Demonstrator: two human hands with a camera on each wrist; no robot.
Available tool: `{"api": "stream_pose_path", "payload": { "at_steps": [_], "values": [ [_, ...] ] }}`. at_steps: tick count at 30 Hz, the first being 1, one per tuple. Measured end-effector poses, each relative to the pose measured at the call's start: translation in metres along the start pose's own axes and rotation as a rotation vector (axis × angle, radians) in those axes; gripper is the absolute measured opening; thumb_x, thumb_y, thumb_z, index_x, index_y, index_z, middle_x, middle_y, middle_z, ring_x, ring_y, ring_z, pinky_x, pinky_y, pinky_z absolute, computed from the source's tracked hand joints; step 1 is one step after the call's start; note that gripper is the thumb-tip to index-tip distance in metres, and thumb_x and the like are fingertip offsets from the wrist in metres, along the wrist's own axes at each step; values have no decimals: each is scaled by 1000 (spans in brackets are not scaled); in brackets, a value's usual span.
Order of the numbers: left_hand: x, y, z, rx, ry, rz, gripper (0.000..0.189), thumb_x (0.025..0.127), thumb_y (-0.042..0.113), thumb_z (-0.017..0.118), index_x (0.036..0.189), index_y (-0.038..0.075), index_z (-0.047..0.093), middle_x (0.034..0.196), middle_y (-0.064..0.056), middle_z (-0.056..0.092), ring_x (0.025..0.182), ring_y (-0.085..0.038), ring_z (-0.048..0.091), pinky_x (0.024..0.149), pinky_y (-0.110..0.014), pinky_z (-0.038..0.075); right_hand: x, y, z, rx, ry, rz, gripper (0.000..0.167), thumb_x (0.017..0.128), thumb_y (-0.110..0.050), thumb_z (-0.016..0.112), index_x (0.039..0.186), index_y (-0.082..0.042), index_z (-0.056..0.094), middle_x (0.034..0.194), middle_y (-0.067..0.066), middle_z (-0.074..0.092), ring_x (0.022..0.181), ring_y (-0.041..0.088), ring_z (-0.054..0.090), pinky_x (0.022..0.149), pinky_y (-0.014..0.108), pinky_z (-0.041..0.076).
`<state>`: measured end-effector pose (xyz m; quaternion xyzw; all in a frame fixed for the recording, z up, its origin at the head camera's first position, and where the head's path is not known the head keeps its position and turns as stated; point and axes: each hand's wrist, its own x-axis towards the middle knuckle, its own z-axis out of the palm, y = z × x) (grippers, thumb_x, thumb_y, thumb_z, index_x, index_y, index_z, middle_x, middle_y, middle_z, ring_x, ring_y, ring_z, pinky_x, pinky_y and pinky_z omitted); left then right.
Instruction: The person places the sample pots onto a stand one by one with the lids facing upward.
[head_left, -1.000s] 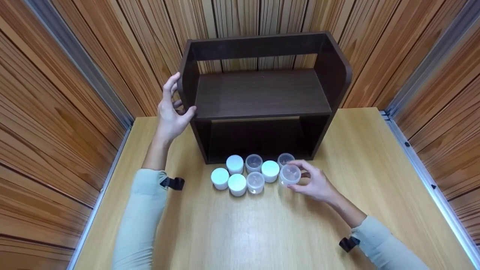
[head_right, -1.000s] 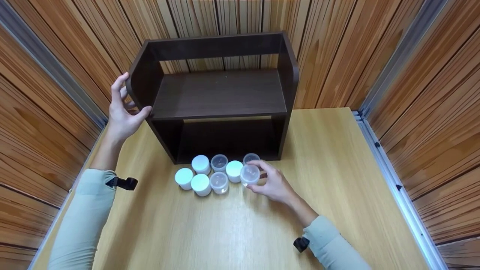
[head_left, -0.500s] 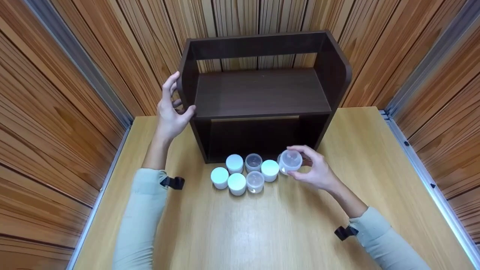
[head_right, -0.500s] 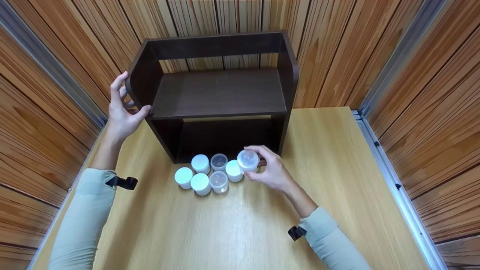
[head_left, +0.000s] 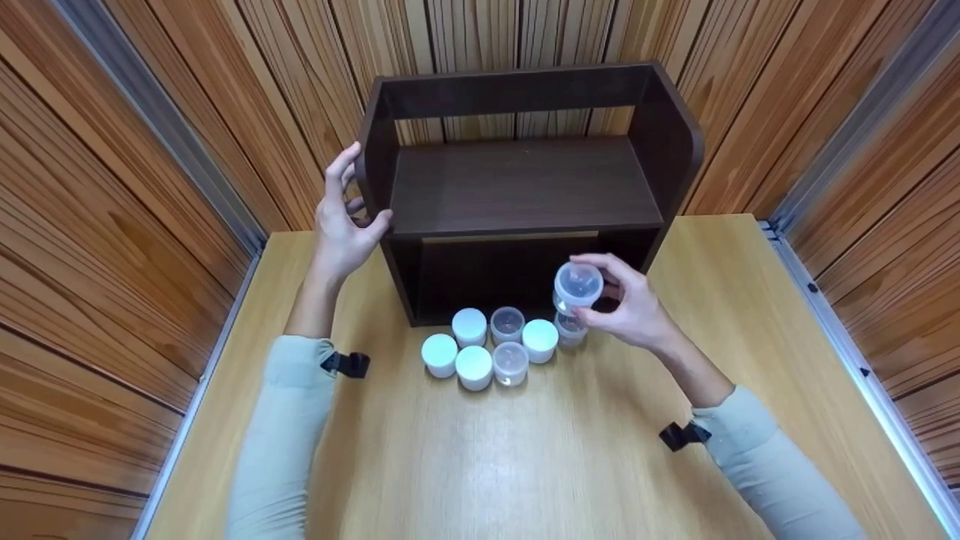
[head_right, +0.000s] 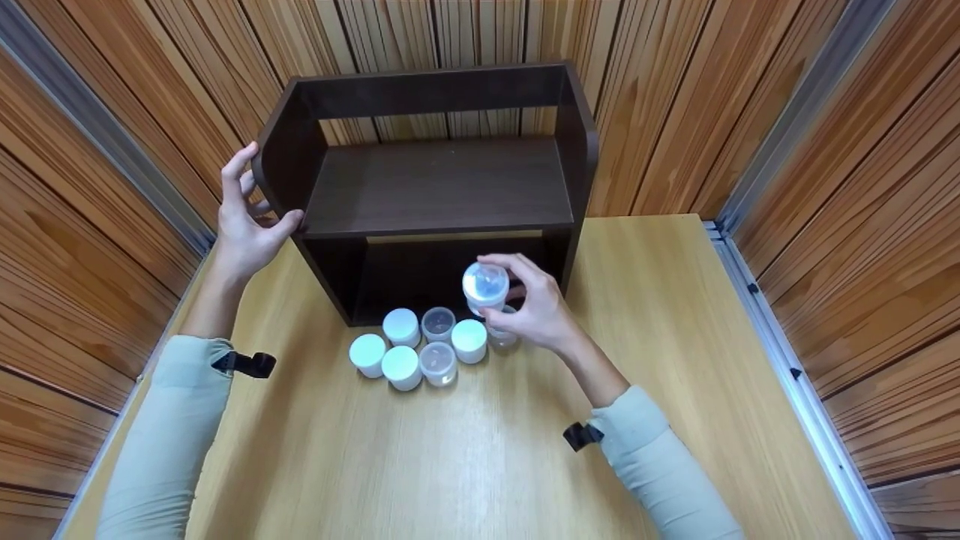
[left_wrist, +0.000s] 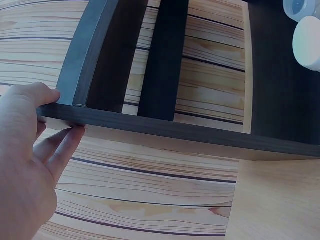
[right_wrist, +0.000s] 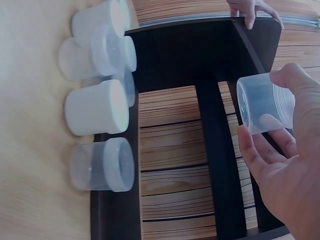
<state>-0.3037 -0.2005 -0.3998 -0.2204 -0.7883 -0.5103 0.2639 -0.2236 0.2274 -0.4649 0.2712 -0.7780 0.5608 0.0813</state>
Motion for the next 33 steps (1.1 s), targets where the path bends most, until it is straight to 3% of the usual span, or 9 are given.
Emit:
{"api": "stream_pose_path", "payload": {
  "at_steps": [8,14,18,24,33],
  "values": [
    [1,0,0,-6,9,8,84,95,-7,76,166,8,34,178,-18,42,161,-34,52,113,-64,64,18,-9,1,22,16,-37,66,84,17,84,146,8,64,139,13,71,121,5,71,102,17,65],
    [0,3,0,17,1,-33,85,95,-4,77,167,10,34,179,-14,43,162,-31,52,110,-60,67,39,-20,0,53,51,-49,65,83,17,82,144,8,65,135,1,73,117,6,74,98,18,67],
    [0,3,-1,33,0,-27,85,95,-4,77,167,9,34,180,-15,42,162,-29,52,106,-55,69,54,-26,1,59,55,-49,65,84,14,83,145,7,64,134,5,73,116,6,74,97,19,68],
    [1,0,-1,4,12,-25,85,95,-4,77,167,9,34,179,-15,42,160,-30,52,113,-62,65,73,-38,7,37,17,-71,64,87,8,85,147,5,64,137,19,72,115,9,73,95,20,68],
    [1,0,0,-2,8,-21,84,95,-5,76,166,9,34,179,-15,42,161,-31,52,117,-63,63,100,-54,18,69,-10,-132,62,89,8,83,147,7,63,135,19,71,109,13,78,91,24,70]
  ]
}}
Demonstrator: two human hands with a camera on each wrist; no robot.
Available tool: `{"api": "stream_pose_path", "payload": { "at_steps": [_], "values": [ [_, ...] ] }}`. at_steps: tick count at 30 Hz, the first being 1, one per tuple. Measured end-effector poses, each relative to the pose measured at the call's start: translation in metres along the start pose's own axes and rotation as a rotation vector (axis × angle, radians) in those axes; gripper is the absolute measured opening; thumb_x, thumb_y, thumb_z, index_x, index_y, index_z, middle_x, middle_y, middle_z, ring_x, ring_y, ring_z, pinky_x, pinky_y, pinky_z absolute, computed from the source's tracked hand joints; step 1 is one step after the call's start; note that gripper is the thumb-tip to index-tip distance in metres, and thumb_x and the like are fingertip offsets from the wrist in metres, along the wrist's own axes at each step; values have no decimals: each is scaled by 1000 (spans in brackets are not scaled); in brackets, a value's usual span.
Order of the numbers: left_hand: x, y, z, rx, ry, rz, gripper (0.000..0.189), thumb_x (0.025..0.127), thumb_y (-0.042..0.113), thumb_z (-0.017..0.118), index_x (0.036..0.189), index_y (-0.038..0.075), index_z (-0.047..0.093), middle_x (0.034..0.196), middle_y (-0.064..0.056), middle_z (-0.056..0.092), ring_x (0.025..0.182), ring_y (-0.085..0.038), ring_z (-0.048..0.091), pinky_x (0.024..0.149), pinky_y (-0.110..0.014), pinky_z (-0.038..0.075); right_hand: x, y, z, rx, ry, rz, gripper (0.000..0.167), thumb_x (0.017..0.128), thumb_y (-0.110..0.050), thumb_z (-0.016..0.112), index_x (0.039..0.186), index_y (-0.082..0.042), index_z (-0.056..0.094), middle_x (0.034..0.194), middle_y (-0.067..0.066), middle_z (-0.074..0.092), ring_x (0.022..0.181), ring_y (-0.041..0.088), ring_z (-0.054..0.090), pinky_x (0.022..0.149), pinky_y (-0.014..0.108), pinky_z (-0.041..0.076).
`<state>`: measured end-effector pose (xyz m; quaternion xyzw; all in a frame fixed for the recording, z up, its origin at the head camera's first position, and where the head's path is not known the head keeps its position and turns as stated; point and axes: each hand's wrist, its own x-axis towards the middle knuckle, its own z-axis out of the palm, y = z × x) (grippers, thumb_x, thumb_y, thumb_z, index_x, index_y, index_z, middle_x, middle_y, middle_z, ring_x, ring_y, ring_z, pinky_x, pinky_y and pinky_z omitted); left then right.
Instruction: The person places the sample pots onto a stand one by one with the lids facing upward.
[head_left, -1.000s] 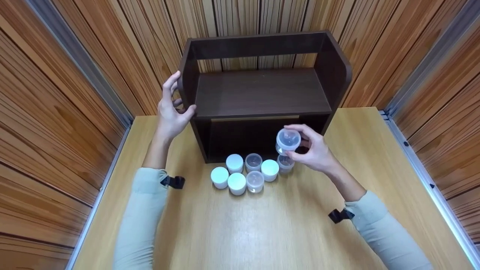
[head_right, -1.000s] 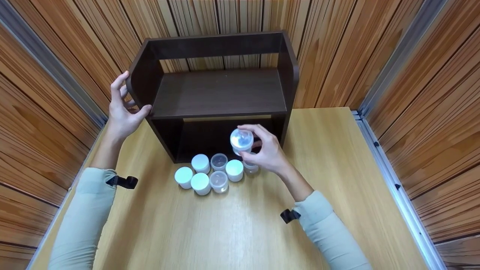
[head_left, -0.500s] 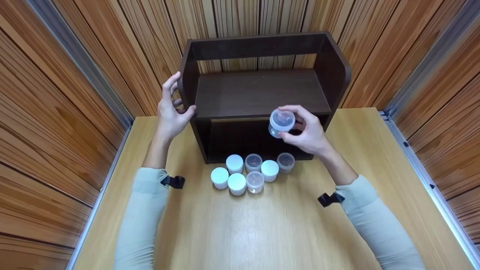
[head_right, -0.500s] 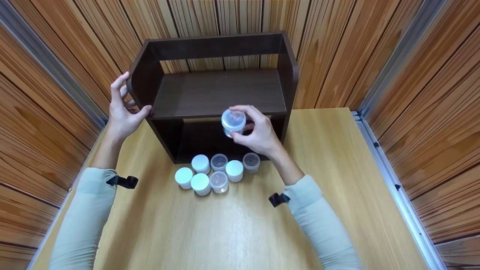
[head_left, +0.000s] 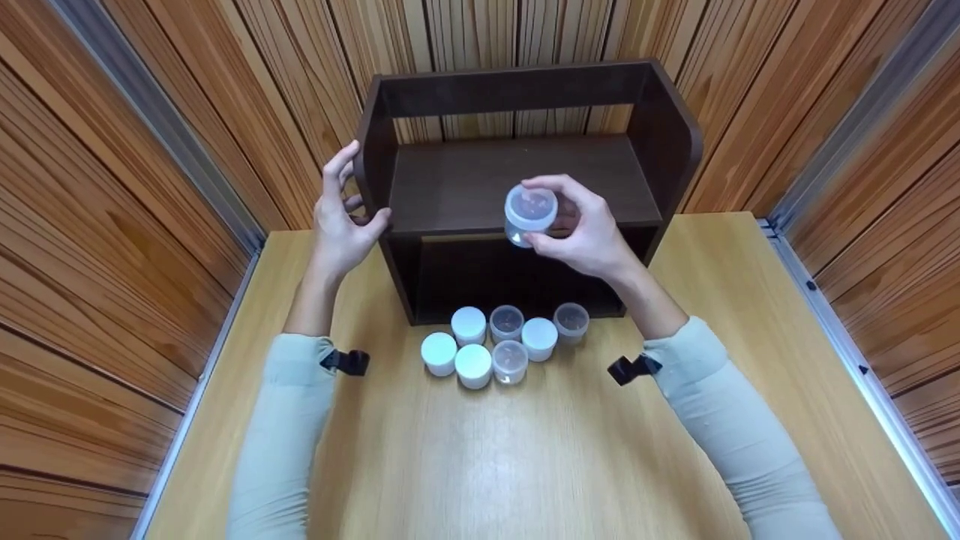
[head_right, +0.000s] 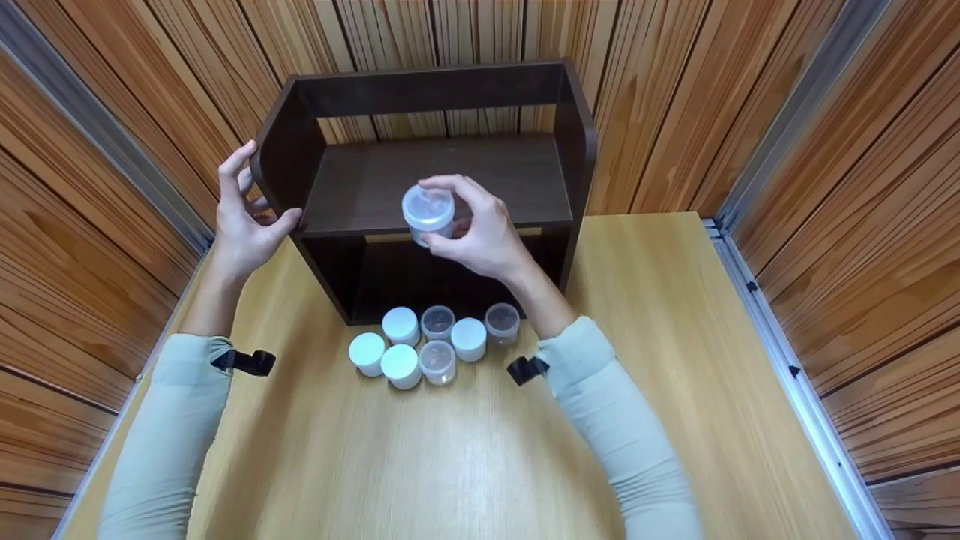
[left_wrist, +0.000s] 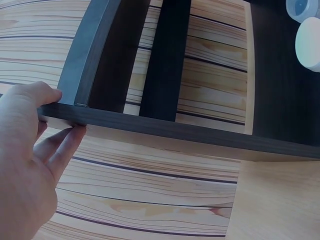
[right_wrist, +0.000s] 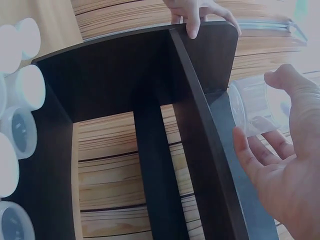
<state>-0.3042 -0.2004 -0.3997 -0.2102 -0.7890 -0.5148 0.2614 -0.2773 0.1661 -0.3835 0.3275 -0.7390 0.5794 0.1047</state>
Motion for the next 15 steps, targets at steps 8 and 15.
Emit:
{"api": "stream_pose_path", "payload": {
  "at_steps": [8,15],
  "values": [
    [1,1,0,3,-10,5,84,95,-4,76,167,9,34,179,-15,42,161,-30,51,118,-62,62,26,-7,11,11,3,-18,61,88,7,83,146,6,63,137,20,70,112,19,77,88,23,69],
    [0,1,-1,-4,-9,6,84,95,-4,76,167,7,33,179,-16,42,159,-27,53,116,-61,63,53,-12,21,8,8,3,60,86,7,83,144,6,66,135,20,72,111,17,75,83,21,67]
  ]
}}
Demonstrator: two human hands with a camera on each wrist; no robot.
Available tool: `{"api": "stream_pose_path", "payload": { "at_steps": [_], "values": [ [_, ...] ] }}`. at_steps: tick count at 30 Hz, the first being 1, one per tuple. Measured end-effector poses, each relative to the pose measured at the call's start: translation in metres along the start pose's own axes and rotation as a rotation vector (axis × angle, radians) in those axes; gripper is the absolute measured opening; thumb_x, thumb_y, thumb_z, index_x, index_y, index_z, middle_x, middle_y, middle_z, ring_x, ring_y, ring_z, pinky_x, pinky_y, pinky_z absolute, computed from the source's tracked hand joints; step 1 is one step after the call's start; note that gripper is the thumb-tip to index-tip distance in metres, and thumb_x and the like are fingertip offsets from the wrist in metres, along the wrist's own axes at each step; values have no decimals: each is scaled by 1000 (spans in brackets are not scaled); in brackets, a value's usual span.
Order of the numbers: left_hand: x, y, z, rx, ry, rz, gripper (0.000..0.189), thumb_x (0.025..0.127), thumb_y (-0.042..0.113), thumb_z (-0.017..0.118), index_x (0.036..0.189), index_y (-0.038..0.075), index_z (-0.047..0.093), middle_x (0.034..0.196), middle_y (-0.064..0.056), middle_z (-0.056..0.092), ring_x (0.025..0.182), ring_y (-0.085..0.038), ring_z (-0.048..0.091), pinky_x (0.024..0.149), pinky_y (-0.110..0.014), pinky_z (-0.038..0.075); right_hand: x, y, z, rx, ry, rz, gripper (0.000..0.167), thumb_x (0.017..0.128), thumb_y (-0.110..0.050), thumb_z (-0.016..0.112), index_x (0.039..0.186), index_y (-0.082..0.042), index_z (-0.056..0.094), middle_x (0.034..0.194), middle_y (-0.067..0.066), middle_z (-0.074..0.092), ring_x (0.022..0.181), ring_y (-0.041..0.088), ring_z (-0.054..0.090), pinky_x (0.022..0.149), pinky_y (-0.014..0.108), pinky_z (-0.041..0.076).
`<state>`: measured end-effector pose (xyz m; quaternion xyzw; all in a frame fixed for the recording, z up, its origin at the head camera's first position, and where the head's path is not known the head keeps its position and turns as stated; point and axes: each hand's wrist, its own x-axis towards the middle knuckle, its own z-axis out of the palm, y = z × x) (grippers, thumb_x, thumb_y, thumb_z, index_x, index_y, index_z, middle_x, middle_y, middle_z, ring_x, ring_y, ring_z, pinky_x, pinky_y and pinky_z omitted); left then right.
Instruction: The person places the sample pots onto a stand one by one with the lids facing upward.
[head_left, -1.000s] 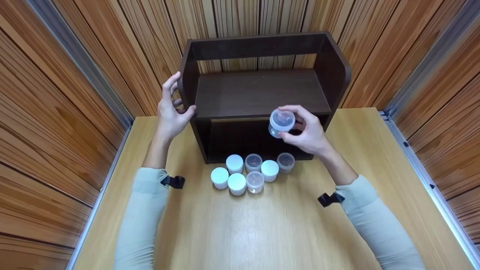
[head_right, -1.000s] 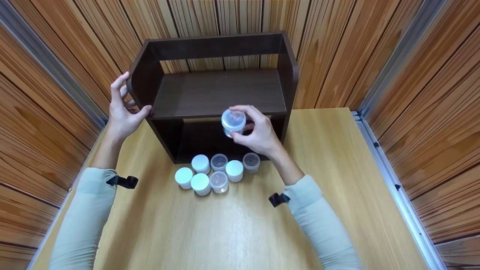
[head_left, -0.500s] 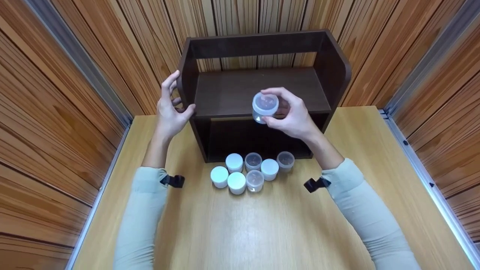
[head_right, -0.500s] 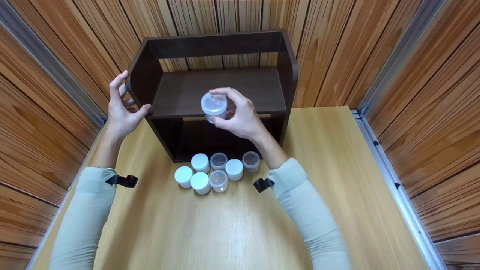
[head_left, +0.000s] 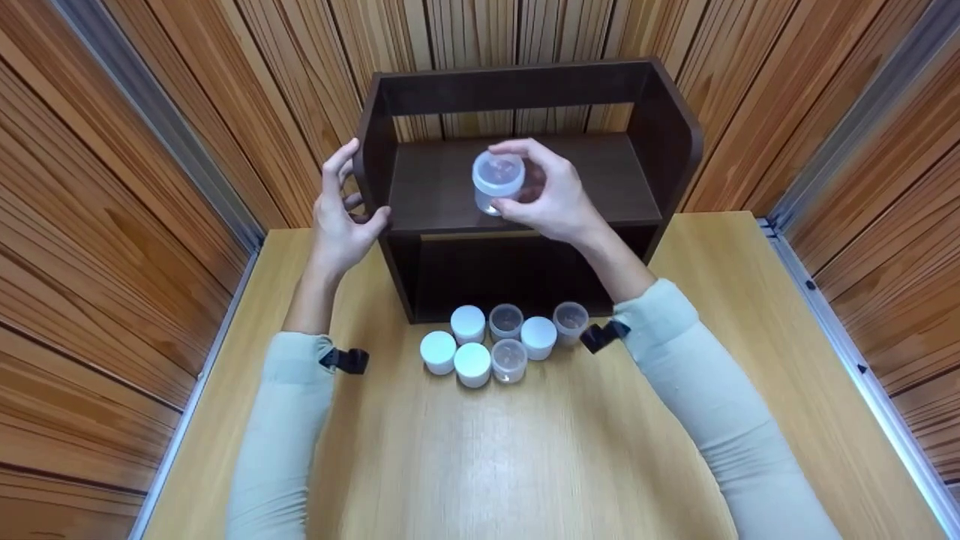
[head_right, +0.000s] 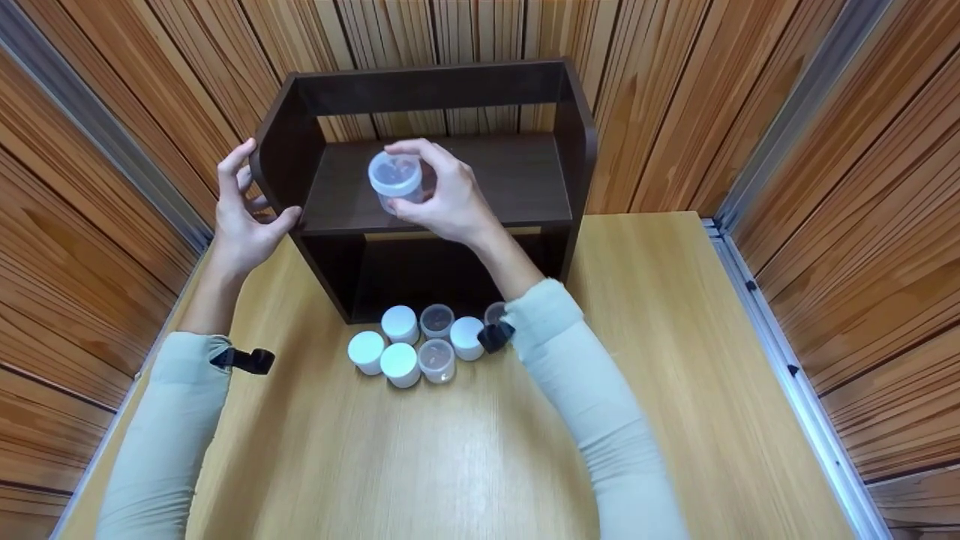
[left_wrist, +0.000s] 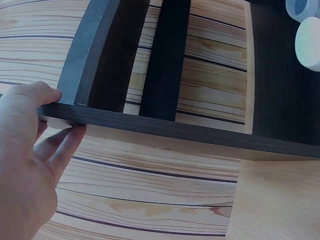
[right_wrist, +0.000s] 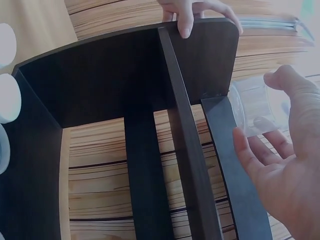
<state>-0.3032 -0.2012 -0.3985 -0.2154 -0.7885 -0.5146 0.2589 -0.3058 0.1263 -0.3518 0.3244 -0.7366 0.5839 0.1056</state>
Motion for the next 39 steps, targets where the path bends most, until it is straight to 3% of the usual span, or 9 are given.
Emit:
{"api": "stream_pose_path", "payload": {
  "at_steps": [8,21,27,39],
  "values": [
    [0,1,-3,10,6,-7,83,96,-4,76,167,9,34,179,-15,43,160,-29,52,118,-63,62,31,-3,8,-41,1,13,61,88,3,85,146,2,67,139,20,72,117,23,75,84,22,68],
    [1,3,-3,19,15,-13,84,97,-5,76,167,10,33,178,-14,44,161,-30,52,120,-63,60,64,-5,34,-35,5,59,60,90,0,86,147,-2,67,140,18,73,118,22,75,87,26,68],
    [1,3,-1,17,17,-21,85,95,-5,77,167,9,34,179,-13,44,159,-27,54,113,-61,65,74,-2,41,-53,22,82,60,91,-2,86,148,-5,67,142,16,73,118,20,74,89,29,70],
    [-1,1,1,15,14,-12,85,96,-5,77,167,10,33,179,-15,43,159,-30,53,118,-63,61,86,16,53,-49,63,156,58,96,1,83,150,-6,66,151,17,69,132,26,72,109,39,67]
  ]
}}
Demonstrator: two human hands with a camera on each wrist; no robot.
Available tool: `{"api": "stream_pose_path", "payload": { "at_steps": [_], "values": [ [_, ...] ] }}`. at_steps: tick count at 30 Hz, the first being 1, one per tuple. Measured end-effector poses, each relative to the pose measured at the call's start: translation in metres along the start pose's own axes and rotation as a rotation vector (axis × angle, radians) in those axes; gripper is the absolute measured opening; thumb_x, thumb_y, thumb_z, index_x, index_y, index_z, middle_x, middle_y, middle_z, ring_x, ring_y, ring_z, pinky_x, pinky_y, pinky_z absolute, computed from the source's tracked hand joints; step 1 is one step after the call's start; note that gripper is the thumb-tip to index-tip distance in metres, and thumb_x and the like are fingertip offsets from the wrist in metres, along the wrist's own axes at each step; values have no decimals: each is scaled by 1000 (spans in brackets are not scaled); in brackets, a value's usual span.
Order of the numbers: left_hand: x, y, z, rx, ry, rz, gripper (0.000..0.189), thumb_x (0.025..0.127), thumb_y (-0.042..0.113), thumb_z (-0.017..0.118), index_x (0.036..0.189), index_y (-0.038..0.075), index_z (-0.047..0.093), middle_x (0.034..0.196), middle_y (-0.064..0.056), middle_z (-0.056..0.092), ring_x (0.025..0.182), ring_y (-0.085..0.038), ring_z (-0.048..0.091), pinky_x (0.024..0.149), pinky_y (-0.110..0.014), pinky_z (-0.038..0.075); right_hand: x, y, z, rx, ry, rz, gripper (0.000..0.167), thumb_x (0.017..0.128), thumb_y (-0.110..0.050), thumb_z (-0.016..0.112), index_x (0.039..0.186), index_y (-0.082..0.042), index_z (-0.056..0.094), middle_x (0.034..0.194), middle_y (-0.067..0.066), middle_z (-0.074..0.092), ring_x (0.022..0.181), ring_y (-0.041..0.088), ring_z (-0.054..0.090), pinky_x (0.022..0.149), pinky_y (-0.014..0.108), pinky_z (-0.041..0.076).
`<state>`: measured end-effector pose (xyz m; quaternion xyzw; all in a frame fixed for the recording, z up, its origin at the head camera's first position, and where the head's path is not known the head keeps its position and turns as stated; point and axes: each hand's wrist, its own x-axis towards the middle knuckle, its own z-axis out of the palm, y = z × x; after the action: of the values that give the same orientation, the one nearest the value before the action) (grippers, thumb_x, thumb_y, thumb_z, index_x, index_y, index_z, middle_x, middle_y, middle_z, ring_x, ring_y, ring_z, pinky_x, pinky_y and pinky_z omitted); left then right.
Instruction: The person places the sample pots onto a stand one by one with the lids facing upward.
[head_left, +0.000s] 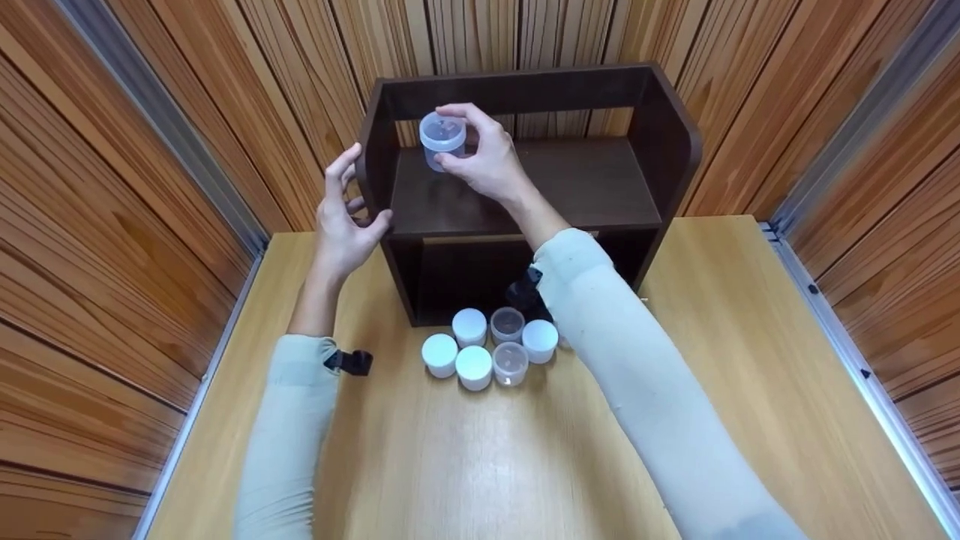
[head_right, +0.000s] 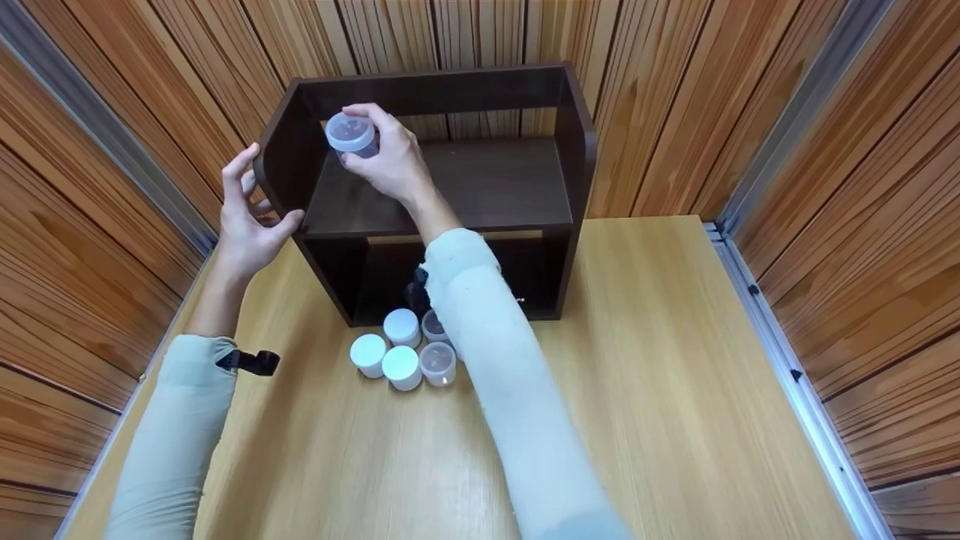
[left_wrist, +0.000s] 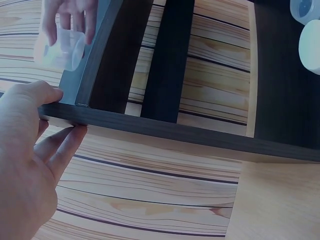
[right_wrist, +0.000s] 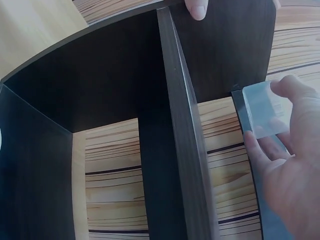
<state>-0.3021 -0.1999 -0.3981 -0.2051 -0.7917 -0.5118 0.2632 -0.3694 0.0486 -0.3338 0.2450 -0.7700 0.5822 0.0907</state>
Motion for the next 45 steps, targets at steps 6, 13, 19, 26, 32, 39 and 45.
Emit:
{"api": "stream_pose_path", "payload": {
  "at_steps": [6,13,19,26,32,39,45],
  "values": [
    [0,1,-1,13,-5,-10,85,97,-5,78,167,11,33,180,-15,42,160,-32,53,118,-64,61,5,3,6,9,15,26,60,97,2,82,154,-7,64,153,17,67,137,31,71,114,40,65],
    [1,1,0,10,-15,-7,85,97,-4,77,167,10,32,181,-15,40,162,-33,52,119,-64,60,6,5,6,-12,40,56,61,96,2,83,153,-9,65,153,16,67,135,35,73,112,37,66],
    [0,1,-2,-10,8,4,85,93,-6,78,165,5,34,179,-18,43,160,-33,53,117,-65,62,3,9,9,-34,36,62,60,98,-1,83,154,-11,64,156,15,65,132,39,74,112,39,65],
    [-1,-1,-1,-7,-7,11,84,95,-4,77,166,5,33,179,-18,42,161,-33,53,119,-63,61,1,17,13,-52,38,89,58,98,-1,83,152,-10,65,155,17,64,132,37,72,114,39,62],
    [2,1,1,-10,-9,11,84,96,-4,77,166,7,33,178,-17,45,160,-32,53,120,-64,60,1,21,15,-59,37,87,56,98,0,83,151,-7,66,154,18,67,135,36,70,118,40,61],
    [3,4,5,-2,-24,-10,84,97,-3,78,167,12,33,175,-16,47,159,-33,54,120,-65,60,-3,25,16,-48,38,138,54,99,0,82,150,-9,66,150,18,71,132,34,76,116,37,63],
    [2,4,7,-15,-25,-4,84,96,-3,77,166,10,33,174,-18,48,158,-32,55,118,-63,61,-6,28,18,-59,44,159,53,99,0,82,149,-9,67,151,20,63,143,33,70,123,33,59]
  ]
}}
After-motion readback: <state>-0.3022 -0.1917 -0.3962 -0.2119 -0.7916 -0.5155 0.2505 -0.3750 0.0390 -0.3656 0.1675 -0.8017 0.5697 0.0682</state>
